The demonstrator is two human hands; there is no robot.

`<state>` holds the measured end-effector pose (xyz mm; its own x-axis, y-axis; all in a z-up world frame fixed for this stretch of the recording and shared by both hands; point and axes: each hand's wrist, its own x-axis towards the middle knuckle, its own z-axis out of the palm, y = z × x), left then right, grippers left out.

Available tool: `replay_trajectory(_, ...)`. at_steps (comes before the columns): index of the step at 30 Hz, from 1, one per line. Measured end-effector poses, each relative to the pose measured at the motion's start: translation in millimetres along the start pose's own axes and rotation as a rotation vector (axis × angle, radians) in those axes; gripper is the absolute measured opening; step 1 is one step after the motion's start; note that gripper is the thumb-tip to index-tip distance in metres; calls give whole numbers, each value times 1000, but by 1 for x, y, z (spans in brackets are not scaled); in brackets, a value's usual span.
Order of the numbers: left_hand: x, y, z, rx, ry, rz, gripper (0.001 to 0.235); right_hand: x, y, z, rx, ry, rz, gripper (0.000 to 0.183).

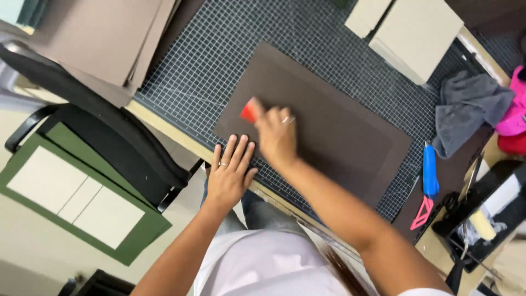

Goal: The person aligns two white paper sheets on a brown cover sheet, folds the cover over, and smooths the edges with a red plastic card. They then place the white sheets back on the cover and roll a small roller over the surface to press the layers together.

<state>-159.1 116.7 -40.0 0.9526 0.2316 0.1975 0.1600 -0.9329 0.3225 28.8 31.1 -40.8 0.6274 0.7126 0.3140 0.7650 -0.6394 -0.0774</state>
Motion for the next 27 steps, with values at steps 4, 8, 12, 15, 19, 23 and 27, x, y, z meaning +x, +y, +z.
replay_trajectory(4, -4, 3, -1, -22, 26, 4, 60, 15, -6, 6, 166, -2, -155, 52)
replay_trajectory(8, 3, -4, -11, -1, -25, 47, 57, 78, 44, 38, 16, 39, 126, 66)
replay_trajectory(12, 2, -7, -6, 16, -17, 36, 57, 30, -27, -2, 23, -88, 0, 55)
replay_trajectory(15, -4, -5, -5, -51, 100, 49, 49, 5, -43, -7, 177, 14, -216, 47)
replay_trajectory(19, 2, -7, -3, -17, 11, 30, 55, 73, 29, 25, 64, 33, -114, 50)
replay_trajectory(23, 0, -3, -6, -37, 9, 11, 55, 89, 39, 33, 159, 51, 103, 58)
replay_trajectory(27, -2, 2, 10, -55, 113, -59, 54, 25, -28, 2, 365, 6, -210, 43)
